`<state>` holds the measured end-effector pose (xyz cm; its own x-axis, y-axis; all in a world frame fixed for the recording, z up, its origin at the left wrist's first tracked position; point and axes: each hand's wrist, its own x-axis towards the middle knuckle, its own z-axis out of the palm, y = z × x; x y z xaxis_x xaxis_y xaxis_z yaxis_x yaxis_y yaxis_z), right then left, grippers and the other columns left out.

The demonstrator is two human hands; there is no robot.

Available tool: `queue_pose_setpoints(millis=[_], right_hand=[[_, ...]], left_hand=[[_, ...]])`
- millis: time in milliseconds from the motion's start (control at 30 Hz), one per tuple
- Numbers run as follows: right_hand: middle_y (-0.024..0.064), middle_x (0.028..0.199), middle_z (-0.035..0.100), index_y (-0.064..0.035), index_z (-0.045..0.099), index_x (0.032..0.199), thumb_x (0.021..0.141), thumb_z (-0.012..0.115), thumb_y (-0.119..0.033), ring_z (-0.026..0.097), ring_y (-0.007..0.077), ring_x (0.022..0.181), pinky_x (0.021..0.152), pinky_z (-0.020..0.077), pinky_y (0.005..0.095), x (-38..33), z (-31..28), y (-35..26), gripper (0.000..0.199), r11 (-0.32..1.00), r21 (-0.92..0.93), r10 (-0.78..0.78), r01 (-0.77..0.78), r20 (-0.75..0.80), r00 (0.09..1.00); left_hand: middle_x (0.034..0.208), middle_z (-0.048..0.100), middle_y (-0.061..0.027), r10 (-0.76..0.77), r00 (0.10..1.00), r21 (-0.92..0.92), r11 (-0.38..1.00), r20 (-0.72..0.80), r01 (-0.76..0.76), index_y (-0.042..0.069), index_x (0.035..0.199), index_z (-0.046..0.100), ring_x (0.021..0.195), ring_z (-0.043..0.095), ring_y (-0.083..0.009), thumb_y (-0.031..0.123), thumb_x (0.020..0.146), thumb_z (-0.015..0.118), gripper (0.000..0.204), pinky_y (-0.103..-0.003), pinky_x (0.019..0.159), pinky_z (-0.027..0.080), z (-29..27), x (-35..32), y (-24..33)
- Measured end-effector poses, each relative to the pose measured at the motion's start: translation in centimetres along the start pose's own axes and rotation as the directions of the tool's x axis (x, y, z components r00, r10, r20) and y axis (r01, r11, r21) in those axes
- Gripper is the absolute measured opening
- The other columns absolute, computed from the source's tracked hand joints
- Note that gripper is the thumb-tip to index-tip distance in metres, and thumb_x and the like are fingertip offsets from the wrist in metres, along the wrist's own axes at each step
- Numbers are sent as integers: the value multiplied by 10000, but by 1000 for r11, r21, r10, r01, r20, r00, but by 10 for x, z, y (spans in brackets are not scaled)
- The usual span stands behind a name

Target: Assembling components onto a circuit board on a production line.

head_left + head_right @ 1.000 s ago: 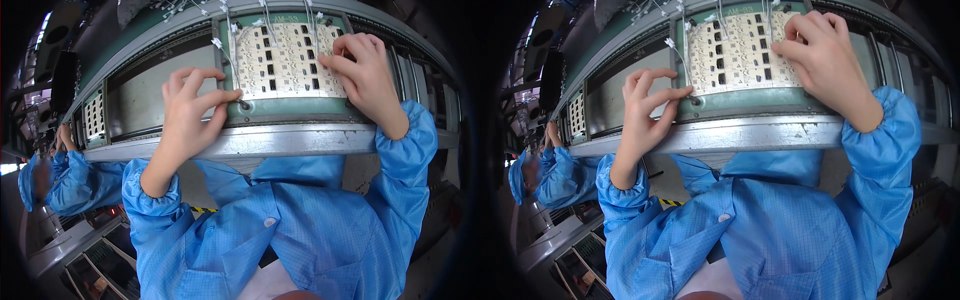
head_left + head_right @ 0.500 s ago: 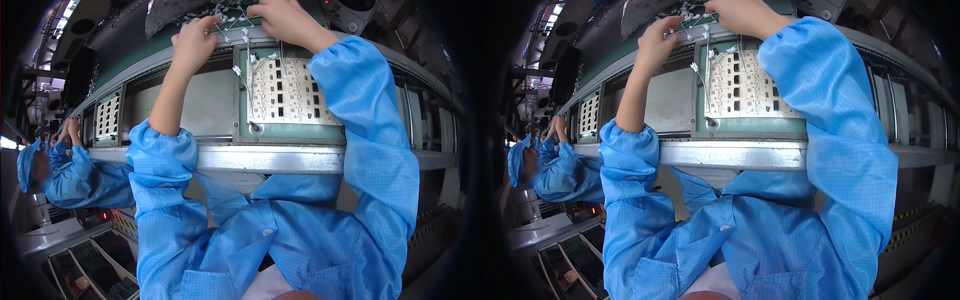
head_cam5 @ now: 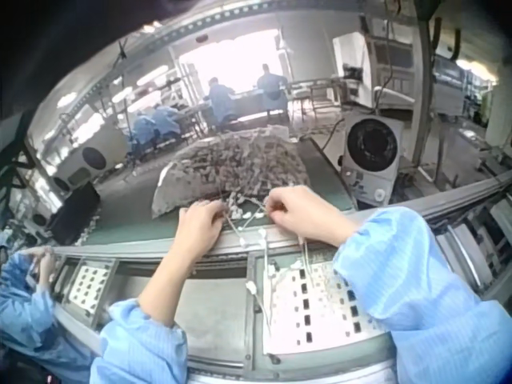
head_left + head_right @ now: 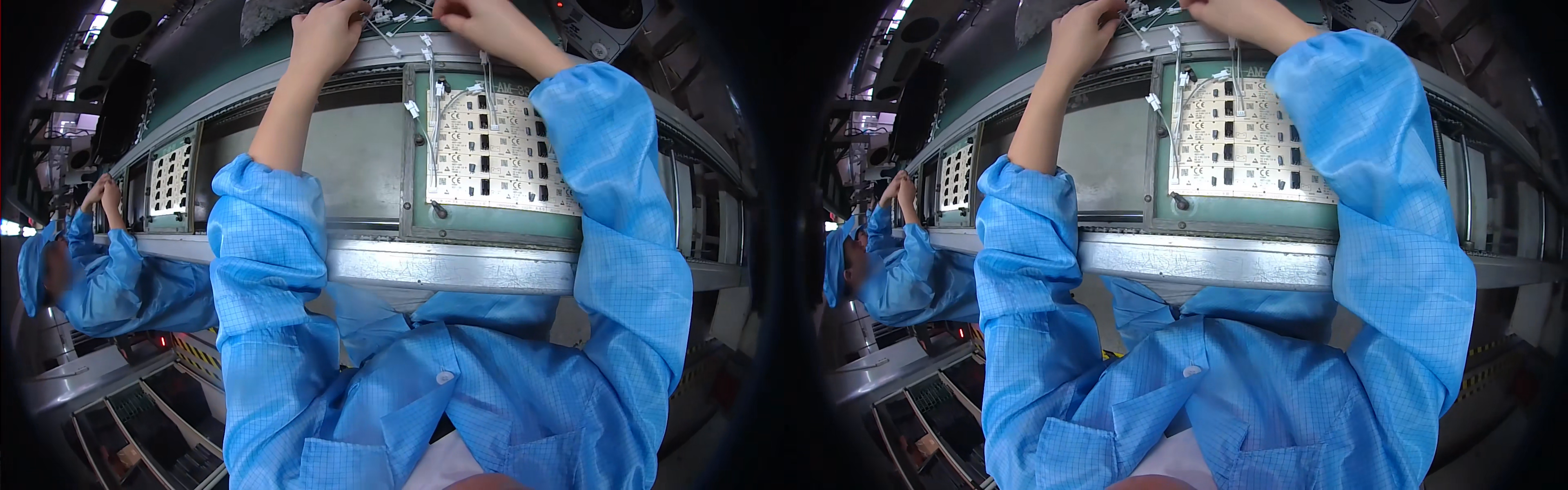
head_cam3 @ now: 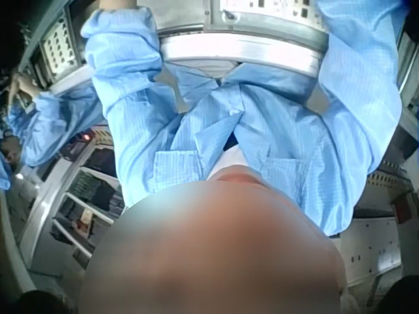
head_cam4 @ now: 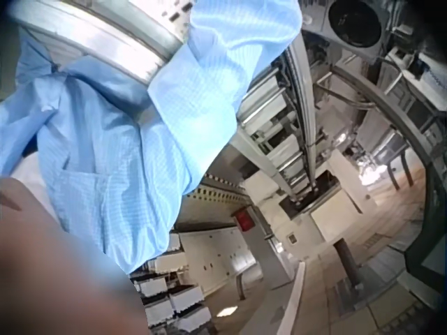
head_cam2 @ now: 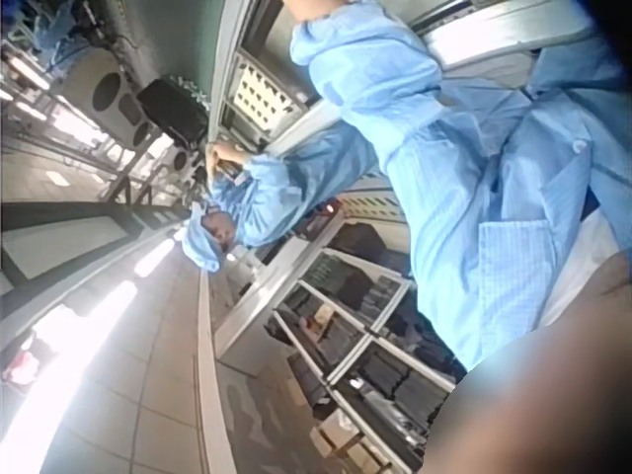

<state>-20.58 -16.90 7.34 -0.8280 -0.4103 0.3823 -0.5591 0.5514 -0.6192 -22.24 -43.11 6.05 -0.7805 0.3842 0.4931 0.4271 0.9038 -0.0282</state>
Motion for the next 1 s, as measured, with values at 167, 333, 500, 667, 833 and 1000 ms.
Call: queue_pose_setpoints(millis=[167, 333, 500, 667, 833, 1000], right_hand=[[81, 930, 693, 75, 682, 1143, 957, 611, -71, 615, 142, 801, 717, 493, 258, 20, -35, 11, 246, 518, 808, 340, -281, 108, 934], [45, 918, 643, 46, 616, 1227, 1011, 583, -59, 586, 118, 807, 715, 482, 242, 17, -59, 9, 242, 69, 961, 481, -269, 204, 852], [51, 964, 663, 29, 656, 1131, 992, 608, -43, 605, 125, 853, 755, 494, 244, -42, -94, -31, 165, 305, 925, 497, -227, 49, 867], [41, 1078, 687, -40, 716, 1081, 972, 630, -108, 644, 161, 1024, 977, 469, 315, -135, -118, -17, 155, 900, 381, 284, -210, -150, 947], [26, 969, 727, -7, 733, 1073, 950, 695, -104, 662, 93, 934, 871, 515, 228, -209, -79, -53, 161, 916, 260, 348, -307, -127, 929], [56, 954, 684, -19, 745, 994, 903, 715, -70, 614, 153, 883, 792, 473, 276, -219, -60, -69, 109, 952, -215, 190, -220, -151, 970]], left_hand=[[961, 714, -90, -31, 999, -163, 986, 15, 33, 131, 987, 721, 1017, 646, -314, 165, 882, 646, 134, -487, 807, 469, 5, 2, 8], [931, 716, -121, 100, 985, -338, 930, -137, -142, 123, 971, 736, 985, 644, -342, 155, 873, 655, 131, -493, 823, 480, 0, -3, 12], [938, 717, -165, 80, 995, -328, 940, -53, -93, 64, 944, 754, 949, 639, -381, 100, 823, 681, 146, -453, 857, 500, 0, 8, 10], [869, 684, -166, 38, 993, -349, 934, -114, -76, 31, 949, 733, 878, 641, -356, 68, 826, 681, 138, -423, 788, 509, -16, 5, 9], [901, 686, -145, -124, 975, -518, 855, -187, 9, 5, 970, 713, 801, 664, -251, 57, 883, 681, 106, -339, 737, 526, -39, 7, 22], [850, 714, -91, -276, 954, -725, 681, -120, 106, -22, 1021, 712, 784, 671, -142, 64, 918, 688, 137, -283, 717, 521, -59, 3, 43]])
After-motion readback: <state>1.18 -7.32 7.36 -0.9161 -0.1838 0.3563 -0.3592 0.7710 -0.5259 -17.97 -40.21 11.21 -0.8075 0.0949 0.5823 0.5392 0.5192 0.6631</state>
